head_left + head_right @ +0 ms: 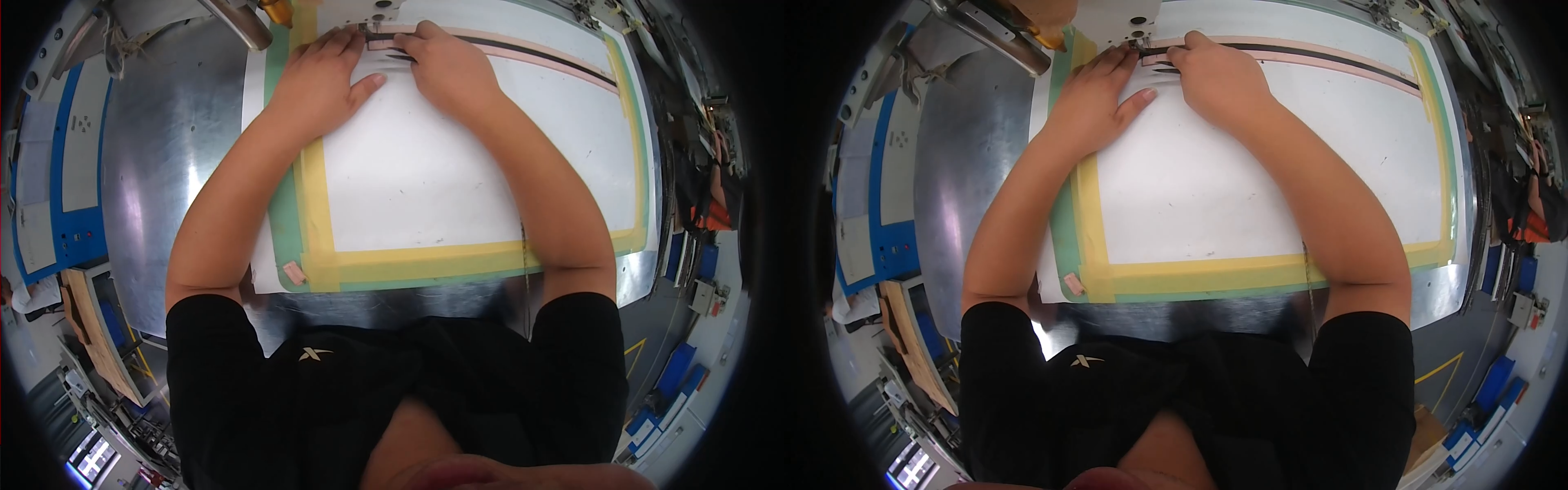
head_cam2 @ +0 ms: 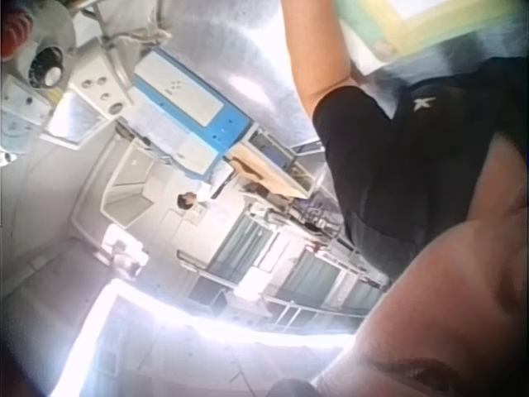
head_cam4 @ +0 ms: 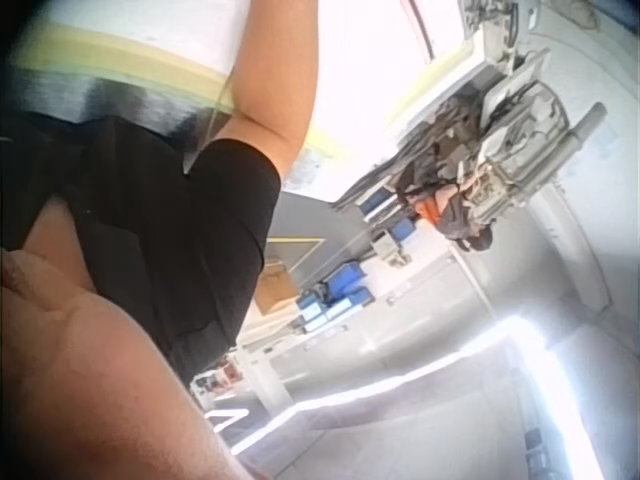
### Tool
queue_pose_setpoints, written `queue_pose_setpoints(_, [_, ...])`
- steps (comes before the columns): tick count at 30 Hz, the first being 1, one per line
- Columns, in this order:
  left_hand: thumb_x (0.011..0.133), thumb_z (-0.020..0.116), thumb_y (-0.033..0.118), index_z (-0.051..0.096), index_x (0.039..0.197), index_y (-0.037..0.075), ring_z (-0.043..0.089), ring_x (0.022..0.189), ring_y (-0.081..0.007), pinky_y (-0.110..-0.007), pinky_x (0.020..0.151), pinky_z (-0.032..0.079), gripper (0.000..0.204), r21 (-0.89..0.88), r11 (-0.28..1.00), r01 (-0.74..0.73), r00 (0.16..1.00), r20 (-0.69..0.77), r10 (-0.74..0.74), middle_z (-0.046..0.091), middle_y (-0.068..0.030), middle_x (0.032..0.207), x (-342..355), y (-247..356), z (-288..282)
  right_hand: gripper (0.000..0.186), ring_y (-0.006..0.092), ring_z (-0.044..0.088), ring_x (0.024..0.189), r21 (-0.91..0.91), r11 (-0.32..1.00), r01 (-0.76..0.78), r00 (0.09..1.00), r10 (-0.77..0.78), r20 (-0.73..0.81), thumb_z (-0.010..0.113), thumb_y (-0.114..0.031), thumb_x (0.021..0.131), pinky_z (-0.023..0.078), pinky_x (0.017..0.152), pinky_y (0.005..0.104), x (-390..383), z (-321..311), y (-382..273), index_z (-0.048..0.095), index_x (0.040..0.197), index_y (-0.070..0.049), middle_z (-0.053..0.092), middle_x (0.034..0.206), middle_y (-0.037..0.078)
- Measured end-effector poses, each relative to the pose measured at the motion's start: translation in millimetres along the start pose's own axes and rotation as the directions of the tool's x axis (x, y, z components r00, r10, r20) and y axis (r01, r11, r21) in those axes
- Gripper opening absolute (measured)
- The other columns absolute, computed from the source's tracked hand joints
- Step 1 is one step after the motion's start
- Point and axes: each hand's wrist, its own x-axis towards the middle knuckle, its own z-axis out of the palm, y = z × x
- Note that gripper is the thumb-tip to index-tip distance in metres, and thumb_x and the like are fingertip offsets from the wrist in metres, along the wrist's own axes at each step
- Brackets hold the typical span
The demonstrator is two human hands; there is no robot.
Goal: Aligning zipper strips on a template and processing them through an automated sewing machine.
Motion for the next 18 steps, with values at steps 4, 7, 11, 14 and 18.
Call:
queue_pose_setpoints(4, [0.106,0.063,0.049,0.058,0.152,-0.004,0.052,0.148,-0.0387,-0.051,0.123,0.041,0.070,-0.019,1.000,0.006,1.000,-0.003,-0.006,0.057,-0.0223,0.158,-0.5,0.6,-0.8,0.040,0.0320,0.072,0.108,0.000,1.000,0.008,1.000,-0.008,-0.013,0.060,-0.009,0.098,0.061,0.092,0.0459,-0.7,-1.8,-1.0,0.074,0.135,-0.016,0.068,0.122,0.007])
queue_pose_setpoints(7, [0.106,0.063,0.050,0.059,0.152,-0.004,0.053,0.148,-0.0386,-0.051,0.123,0.040,0.070,-0.031,0.999,0.009,1.000,-0.005,-0.010,0.057,-0.0221,0.159,-0.3,0.7,-1.5,0.040,0.0325,0.072,0.108,-0.009,1.000,0.009,1.000,-0.009,-0.007,0.061,-0.009,0.098,0.061,0.091,0.0462,0.0,-3.2,-1.2,0.074,0.136,-0.016,0.068,0.122,0.008])
queue_pose_setpoints(11, [0.106,0.064,0.050,0.058,0.152,-0.004,0.053,0.148,-0.0379,-0.050,0.123,0.040,0.071,-0.018,1.000,0.015,1.000,0.006,-0.015,0.057,-0.0222,0.159,-0.2,1.4,-3.4,0.040,0.0329,0.072,0.108,-0.010,1.000,0.012,1.000,-0.012,-0.020,0.062,-0.009,0.097,0.061,0.090,0.0465,0.8,-2.6,-0.5,0.074,0.135,-0.015,0.068,0.122,0.008])
queue_pose_setpoints(14, [0.105,0.064,0.050,0.057,0.153,-0.004,0.053,0.148,-0.0373,-0.050,0.123,0.039,0.072,-0.002,1.000,0.019,1.000,0.017,-0.019,0.057,-0.0220,0.159,0.5,2.6,-4.5,0.041,0.0328,0.072,0.107,-0.006,1.000,0.027,0.999,-0.028,-0.043,0.062,-0.009,0.097,0.061,0.089,0.0462,0.4,-0.5,1.1,0.074,0.135,-0.015,0.069,0.121,0.008])
queue_pose_setpoints(18, [0.105,0.064,0.051,0.057,0.154,-0.004,0.053,0.148,-0.0372,-0.049,0.124,0.039,0.074,-0.011,1.000,0.015,0.999,0.036,-0.015,0.056,-0.0220,0.160,1.9,2.9,-6.2,0.041,0.0325,0.072,0.106,-0.007,0.999,0.043,0.998,-0.043,-0.053,0.062,-0.008,0.096,0.061,0.088,0.0457,0.9,1.8,4.0,0.074,0.135,-0.015,0.069,0.121,0.008])
